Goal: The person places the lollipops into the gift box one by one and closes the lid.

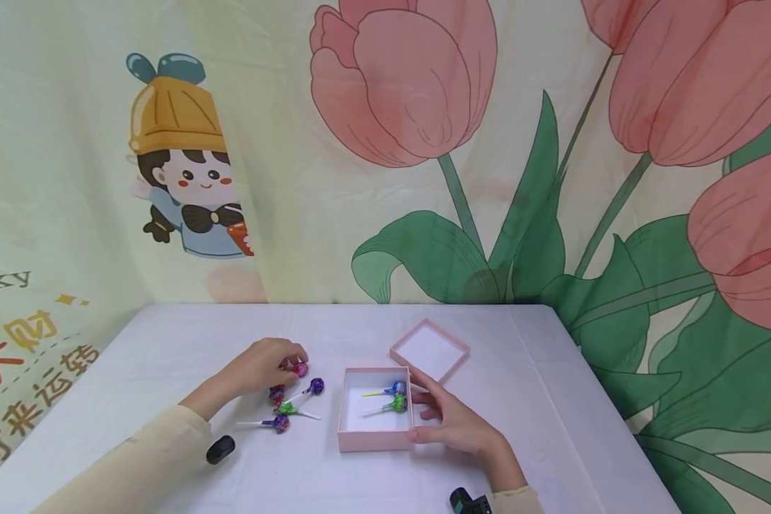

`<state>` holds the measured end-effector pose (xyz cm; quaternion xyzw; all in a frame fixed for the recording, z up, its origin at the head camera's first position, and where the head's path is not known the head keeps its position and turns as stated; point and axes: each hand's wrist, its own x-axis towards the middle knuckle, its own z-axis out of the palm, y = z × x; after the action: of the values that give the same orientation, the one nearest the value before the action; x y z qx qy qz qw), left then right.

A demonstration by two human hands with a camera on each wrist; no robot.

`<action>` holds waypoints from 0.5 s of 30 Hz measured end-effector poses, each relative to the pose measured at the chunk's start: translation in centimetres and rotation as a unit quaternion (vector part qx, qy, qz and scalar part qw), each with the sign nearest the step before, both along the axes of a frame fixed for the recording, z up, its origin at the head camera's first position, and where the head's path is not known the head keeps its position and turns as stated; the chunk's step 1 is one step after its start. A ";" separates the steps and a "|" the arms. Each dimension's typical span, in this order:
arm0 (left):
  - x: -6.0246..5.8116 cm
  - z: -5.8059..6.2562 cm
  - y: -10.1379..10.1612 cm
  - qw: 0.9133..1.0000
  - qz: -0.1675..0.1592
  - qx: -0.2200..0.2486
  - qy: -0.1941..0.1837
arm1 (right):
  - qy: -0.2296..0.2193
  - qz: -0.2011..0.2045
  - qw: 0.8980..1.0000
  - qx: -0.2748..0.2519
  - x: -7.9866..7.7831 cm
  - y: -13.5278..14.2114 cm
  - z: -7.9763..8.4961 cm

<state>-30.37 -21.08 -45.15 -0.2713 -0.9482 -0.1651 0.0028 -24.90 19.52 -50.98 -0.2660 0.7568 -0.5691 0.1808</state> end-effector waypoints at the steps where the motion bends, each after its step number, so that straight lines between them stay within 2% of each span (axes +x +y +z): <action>1: 0.0 0.0 0.0 1.000 0.002 0.000 0.001 | -0.001 -0.001 1.000 0.001 0.0 0.0 0.0; 8: -0.2 -0.5 0.3 1.000 0.014 0.002 0.013 | 0.003 0.001 1.000 -0.001 0.0 0.0 0.0; 15: -0.4 -0.7 0.6 0.999 0.031 0.009 0.010 | -0.008 -0.008 1.000 0.016 0.0 0.0 0.1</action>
<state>-30.81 -20.47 -45.82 -0.2430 -0.9547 -0.1705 0.0197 -24.91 19.47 -50.88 -0.2523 0.7661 -0.5609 0.1867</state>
